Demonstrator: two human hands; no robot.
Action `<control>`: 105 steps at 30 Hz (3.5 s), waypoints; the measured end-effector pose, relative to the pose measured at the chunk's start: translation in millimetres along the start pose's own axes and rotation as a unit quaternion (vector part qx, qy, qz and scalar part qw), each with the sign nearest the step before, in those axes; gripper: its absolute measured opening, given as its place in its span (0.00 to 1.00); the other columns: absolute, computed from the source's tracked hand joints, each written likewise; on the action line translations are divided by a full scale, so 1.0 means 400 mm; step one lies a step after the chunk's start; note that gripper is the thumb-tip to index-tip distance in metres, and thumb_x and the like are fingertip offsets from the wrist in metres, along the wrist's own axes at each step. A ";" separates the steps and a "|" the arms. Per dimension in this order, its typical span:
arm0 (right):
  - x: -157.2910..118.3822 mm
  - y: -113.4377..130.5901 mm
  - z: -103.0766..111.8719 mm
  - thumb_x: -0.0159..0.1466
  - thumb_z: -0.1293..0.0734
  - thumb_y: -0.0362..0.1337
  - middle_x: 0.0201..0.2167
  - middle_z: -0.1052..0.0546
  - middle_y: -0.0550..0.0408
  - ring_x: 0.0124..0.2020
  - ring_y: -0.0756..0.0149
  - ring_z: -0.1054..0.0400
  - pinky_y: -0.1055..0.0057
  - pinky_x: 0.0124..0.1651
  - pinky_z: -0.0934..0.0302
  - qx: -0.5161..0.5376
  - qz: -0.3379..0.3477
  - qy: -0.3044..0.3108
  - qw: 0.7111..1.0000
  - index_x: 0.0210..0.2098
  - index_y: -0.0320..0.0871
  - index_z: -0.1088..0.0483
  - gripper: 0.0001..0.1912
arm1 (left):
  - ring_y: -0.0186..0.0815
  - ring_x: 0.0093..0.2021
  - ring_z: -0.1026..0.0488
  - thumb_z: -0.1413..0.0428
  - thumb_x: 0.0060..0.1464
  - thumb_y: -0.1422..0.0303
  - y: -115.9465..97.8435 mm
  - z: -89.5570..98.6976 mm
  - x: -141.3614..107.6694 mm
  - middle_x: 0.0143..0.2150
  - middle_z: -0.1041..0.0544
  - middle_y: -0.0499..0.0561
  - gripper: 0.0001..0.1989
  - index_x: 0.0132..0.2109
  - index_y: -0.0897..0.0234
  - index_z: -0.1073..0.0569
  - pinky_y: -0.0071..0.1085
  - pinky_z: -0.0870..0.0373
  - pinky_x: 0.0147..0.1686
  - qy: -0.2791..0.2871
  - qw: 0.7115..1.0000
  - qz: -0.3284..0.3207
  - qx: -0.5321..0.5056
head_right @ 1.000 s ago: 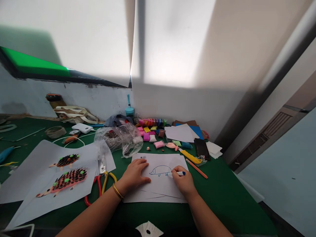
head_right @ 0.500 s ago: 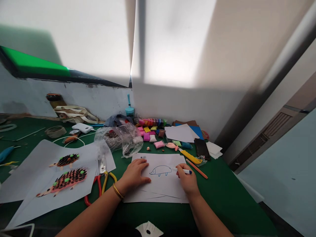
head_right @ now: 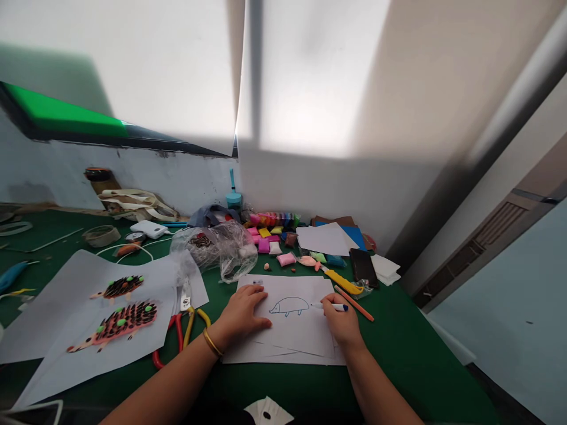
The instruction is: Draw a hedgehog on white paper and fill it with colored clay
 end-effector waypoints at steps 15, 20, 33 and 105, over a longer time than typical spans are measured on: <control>-0.006 0.006 -0.011 0.56 0.39 0.43 0.23 0.26 0.57 0.29 0.61 0.34 0.71 0.28 0.46 -0.040 -0.013 0.010 0.999 0.23 0.45 0.30 0.11 | 0.51 0.62 0.41 0.37 0.41 0.45 0.000 0.000 -0.001 0.62 0.33 0.55 0.38 0.57 0.59 0.29 0.43 0.45 0.61 0.007 1.000 0.007 -0.001; -0.008 0.007 -0.014 0.56 0.39 0.42 0.23 0.26 0.58 0.29 0.61 0.34 0.70 0.29 0.46 -0.042 -0.012 0.016 0.999 0.23 0.45 0.30 0.11 | 0.51 0.62 0.41 0.37 0.40 0.46 0.002 -0.001 -0.002 0.62 0.33 0.54 0.37 0.57 0.57 0.29 0.43 0.45 0.61 0.007 1.000 0.013 -0.002; -0.003 0.001 0.004 0.57 0.40 0.43 0.22 0.29 0.58 0.28 0.63 0.35 0.70 0.30 0.46 -0.002 -0.010 -0.013 1.000 0.22 0.44 0.31 0.13 | 0.50 0.61 0.39 0.36 0.39 0.46 0.002 -0.001 -0.001 0.60 0.32 0.55 0.37 0.55 0.59 0.27 0.41 0.44 0.61 -0.006 1.000 0.001 0.005; -0.009 0.135 -0.077 0.59 0.34 0.48 0.20 0.31 0.59 0.23 0.68 0.39 0.72 0.27 0.44 0.209 0.034 0.092 0.973 0.29 0.44 0.31 0.14 | 0.51 0.62 0.41 0.38 0.41 0.46 -0.012 0.011 -0.008 0.62 0.33 0.54 0.37 0.56 0.57 0.29 0.43 0.46 0.62 0.007 1.000 0.010 -0.007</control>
Point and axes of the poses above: each hand's wrist, its own x-axis towards the middle knuckle, its own z-axis out of the back of the hand, y = z × x, the point moved 6 cm from there along x, towards the middle knuckle
